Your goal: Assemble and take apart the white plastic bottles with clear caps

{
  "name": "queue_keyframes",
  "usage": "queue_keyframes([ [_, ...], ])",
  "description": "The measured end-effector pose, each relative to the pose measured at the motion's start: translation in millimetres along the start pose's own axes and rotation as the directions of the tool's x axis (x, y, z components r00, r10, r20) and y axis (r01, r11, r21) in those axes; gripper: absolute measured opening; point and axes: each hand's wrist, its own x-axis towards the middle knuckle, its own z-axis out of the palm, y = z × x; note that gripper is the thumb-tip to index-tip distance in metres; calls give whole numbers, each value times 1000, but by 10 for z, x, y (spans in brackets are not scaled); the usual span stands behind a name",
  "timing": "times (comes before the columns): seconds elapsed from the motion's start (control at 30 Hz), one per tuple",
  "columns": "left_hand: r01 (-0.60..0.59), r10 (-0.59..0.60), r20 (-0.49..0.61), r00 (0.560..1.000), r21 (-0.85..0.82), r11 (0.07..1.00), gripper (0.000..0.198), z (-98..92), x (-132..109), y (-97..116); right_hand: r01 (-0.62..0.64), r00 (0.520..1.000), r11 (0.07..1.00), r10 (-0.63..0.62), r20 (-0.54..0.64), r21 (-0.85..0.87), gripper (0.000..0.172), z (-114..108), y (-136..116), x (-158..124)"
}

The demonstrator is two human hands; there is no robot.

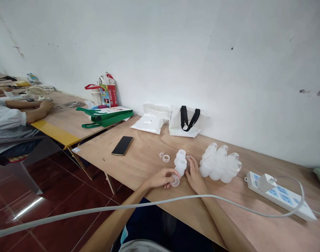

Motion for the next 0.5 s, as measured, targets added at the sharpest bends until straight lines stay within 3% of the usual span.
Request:
queue_keyframes([
  [0.17,82,-82,2,997,46,996,34,-16,90,4,7,997,1000,-5,-73,31,50,24,-37,108],
  [0.33,71,-73,36,997,30,997,36,-38,186,36,-61,978,988,87,-188,141,43,-92,-159,102],
  [0.5,98,-100,23,995,90,991,34,-60,321,89,-108,974,960,154,-164,258,46,-153,-233,51],
])
